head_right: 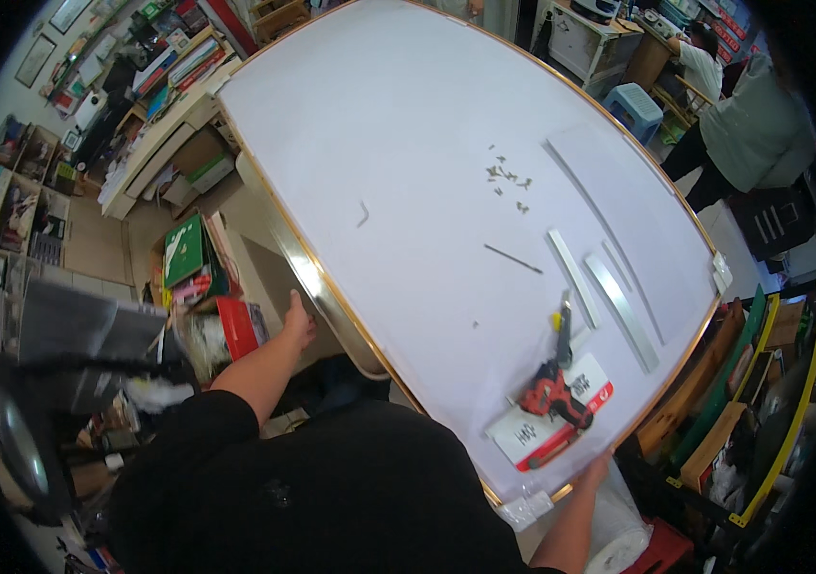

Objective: The person attaches a gold-colored trim to the edges of a large white board using a cordless drill and screws. They position trim pieces along the perimeter, drive screws to secure them, and occasionally adjust the board with assistance from another person.

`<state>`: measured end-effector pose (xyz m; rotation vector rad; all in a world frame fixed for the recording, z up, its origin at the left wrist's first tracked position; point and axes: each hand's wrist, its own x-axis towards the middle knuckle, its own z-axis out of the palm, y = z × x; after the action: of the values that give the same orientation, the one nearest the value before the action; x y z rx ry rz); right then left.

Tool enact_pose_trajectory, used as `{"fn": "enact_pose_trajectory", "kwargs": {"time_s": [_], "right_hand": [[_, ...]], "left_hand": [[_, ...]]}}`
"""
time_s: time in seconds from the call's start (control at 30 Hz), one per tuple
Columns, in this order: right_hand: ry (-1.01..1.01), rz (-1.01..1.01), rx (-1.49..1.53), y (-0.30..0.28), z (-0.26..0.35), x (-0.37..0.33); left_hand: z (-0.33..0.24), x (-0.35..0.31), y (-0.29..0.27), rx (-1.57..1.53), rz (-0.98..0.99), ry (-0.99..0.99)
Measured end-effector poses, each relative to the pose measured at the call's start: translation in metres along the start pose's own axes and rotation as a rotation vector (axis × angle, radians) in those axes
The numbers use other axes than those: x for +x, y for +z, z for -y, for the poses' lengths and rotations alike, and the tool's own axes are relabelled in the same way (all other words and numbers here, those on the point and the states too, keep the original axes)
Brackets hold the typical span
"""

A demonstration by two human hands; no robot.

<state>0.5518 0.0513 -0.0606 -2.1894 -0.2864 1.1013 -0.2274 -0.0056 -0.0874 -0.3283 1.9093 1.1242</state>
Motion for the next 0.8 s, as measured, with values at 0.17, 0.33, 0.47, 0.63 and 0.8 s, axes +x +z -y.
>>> {"fn": "enact_pose_trajectory", "kwargs": {"time_s": [0.17,0.33,0.47,0.63,0.8], "right_hand": [[-0.025,-0.073,0.062,0.014,0.004,-0.04],[0.152,-0.168,0.118,0.023,0.024,-0.031],[0.118,-0.238,0.093,0.033,0.042,-0.002],[0.102,-0.469,-0.132,0.031,0.033,0.013],[0.14,-0.47,-0.352,0.012,0.014,0.029]], "left_hand": [[-0.096,0.091,0.001,-0.158,-0.025,0.027],[-0.139,0.131,-0.005,-0.4,0.173,0.044],[-0.147,0.131,0.004,-0.433,0.202,0.101],[-0.166,0.094,0.02,-0.269,0.125,-0.049],[-0.177,0.076,0.035,-0.175,0.125,-0.024]]}}
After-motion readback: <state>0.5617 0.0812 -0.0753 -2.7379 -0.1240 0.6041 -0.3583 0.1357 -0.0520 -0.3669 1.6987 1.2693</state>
